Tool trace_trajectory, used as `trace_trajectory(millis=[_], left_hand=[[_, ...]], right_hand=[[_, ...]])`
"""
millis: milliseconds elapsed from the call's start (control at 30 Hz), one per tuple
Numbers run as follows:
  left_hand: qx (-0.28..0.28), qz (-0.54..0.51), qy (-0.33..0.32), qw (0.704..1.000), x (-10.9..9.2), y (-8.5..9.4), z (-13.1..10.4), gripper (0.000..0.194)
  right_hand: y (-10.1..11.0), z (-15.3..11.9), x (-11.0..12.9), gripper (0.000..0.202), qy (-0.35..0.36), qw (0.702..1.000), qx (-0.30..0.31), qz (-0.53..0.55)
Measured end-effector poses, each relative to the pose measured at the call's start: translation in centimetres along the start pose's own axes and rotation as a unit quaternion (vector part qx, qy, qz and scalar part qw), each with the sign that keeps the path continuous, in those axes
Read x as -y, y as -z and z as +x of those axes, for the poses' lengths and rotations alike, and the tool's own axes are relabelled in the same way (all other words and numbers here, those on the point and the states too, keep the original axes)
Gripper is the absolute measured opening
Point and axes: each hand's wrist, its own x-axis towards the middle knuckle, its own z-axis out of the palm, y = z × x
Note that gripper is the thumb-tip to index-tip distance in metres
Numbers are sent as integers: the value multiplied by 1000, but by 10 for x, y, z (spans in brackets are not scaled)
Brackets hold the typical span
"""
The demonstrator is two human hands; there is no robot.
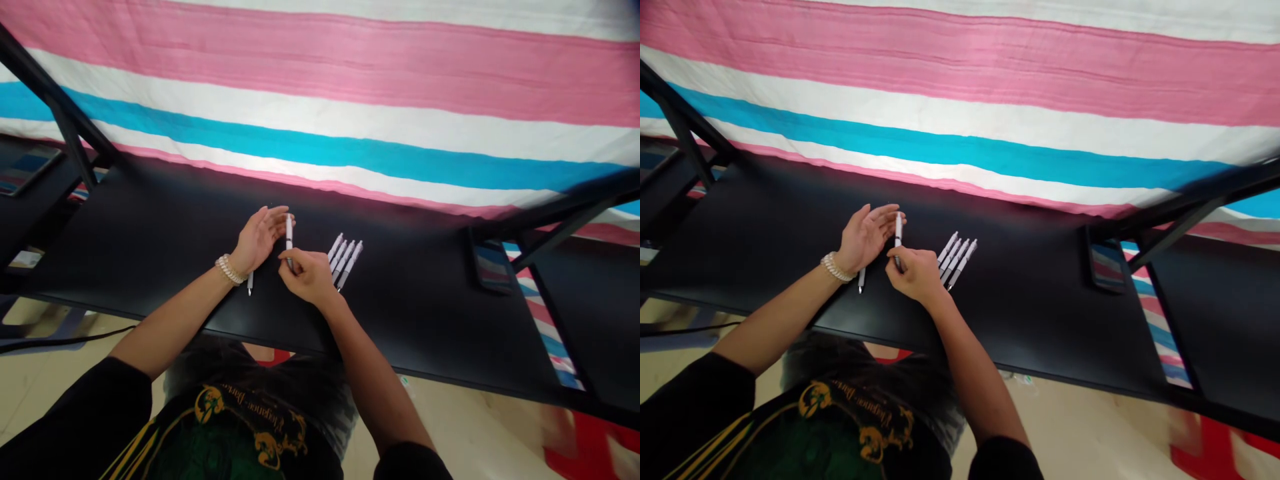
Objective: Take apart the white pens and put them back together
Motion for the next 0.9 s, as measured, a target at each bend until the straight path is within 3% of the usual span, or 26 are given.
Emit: trace_trajectory(millis=[100,167,233,300,433,533,600,700,900], left_hand=[[-72,74,-111,988,1,9,7,36],[-138,177,-175,959,0,17,10,30],[-202,316,-224,899,-1,25,11,25],[-238,461,-235,822,-1,32,11,22],[-191,683,-149,689,3,41,7,28],[-123,754,-100,638,6,41,5,24],[-87,771,-93,624,8,39,3,21],[-46,771,-100,628,10,36,3,19],[-22,710,-128,693,10,37,5,17]], right_hand=[[10,-1,-4,16,1,997,-26,-72],[14,-1,-5,17,6,995,-44,-89],[14,-1,-5,18,11,995,-49,-86],[10,-2,-4,19,24,996,-29,-77],[-1,-5,-2,20,60,995,38,-64],[-5,-7,1,20,72,991,97,-55],[-8,-8,6,18,67,988,128,-46],[-13,-7,15,18,60,983,169,-39],[-20,-5,29,31,62,970,218,-90]])
